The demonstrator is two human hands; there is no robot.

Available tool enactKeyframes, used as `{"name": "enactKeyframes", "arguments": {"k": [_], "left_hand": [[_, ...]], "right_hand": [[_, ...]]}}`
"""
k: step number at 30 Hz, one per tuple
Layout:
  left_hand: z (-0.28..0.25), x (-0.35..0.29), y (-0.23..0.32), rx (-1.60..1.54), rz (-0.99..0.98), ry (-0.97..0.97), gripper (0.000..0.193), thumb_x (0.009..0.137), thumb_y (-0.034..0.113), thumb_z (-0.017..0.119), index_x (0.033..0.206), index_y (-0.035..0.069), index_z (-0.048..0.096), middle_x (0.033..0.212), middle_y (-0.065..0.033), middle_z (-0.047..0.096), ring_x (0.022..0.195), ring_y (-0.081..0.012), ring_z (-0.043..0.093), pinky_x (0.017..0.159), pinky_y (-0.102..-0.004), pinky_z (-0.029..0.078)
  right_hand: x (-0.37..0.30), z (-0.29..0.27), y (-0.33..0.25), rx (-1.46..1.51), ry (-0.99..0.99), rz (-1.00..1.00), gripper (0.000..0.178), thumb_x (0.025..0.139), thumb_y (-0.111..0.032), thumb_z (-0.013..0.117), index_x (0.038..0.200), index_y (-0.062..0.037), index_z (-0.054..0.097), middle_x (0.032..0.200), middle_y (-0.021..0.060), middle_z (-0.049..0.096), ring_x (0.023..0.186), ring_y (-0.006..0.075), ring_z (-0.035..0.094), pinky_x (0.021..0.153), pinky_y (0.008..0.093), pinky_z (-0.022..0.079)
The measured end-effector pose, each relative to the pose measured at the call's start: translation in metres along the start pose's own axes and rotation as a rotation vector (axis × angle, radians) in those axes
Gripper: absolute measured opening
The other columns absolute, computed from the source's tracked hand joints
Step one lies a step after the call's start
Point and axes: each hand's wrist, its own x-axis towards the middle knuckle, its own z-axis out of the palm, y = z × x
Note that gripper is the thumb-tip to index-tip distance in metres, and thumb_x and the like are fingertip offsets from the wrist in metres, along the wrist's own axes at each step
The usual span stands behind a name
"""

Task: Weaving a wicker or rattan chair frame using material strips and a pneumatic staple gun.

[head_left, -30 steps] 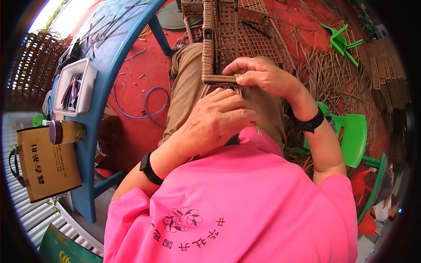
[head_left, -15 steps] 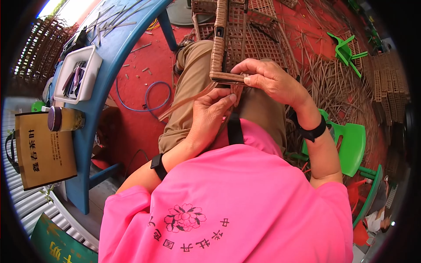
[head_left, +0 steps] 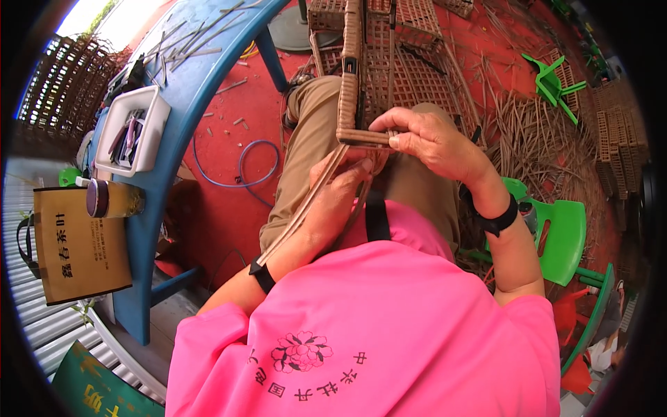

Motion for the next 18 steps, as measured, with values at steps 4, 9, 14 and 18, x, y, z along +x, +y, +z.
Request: {"name": "enactKeyframes", "arguments": {"k": [4,9,14,18], "left_hand": [[0.011,-0.005,0.01,-0.052,-0.044,0.049,0.014,0.103,0.009,0.061,0.115,0.007,0.068,0.113,-0.0019,0.071,0.098,-0.0107,0.065,0.089,-0.027,0.052],[0.018,-0.011,0.034,-0.288,-0.179,0.033,0.021,0.103,0.007,0.058,0.124,0.007,0.064,0.123,-0.002,0.067,0.113,-0.0113,0.063,0.098,-0.0262,0.05],[0.016,-0.016,0.056,-0.435,-0.169,-0.066,0.023,0.101,0.005,0.061,0.125,0.002,0.061,0.123,-0.0055,0.066,0.115,-0.0141,0.065,0.103,-0.0275,0.053],[0.021,-0.013,0.062,-0.506,-0.215,-0.008,0.023,0.103,0.012,0.063,0.123,0.0,0.06,0.119,-0.0068,0.067,0.11,-0.0141,0.067,0.101,-0.0273,0.055]], "right_hand": [[-0.001,0.001,0.0,0.063,-0.014,0.064,0.033,0.096,-0.01,0.056,0.127,-0.0006,0.064,0.096,0.0136,0.073,0.09,0.0208,0.071,0.083,0.0337,0.054],[0.002,0.01,0.007,0.22,0.007,0.008,0.034,0.099,-0.004,0.054,0.131,-0.0023,0.065,0.108,0.0124,0.076,0.084,0.0143,0.069,0.079,0.0316,0.055],[0.001,0.012,0.014,0.334,-0.031,-0.101,0.035,0.098,0.007,0.052,0.128,0.0002,0.069,0.11,0.006,0.076,0.083,0.0097,0.065,0.077,0.0267,0.055],[-0.002,0.009,0.014,0.284,-0.015,-0.105,0.032,0.097,0.006,0.053,0.124,0.0,0.071,0.113,0.009,0.073,0.096,0.0155,0.067,0.086,0.0302,0.054]]}}
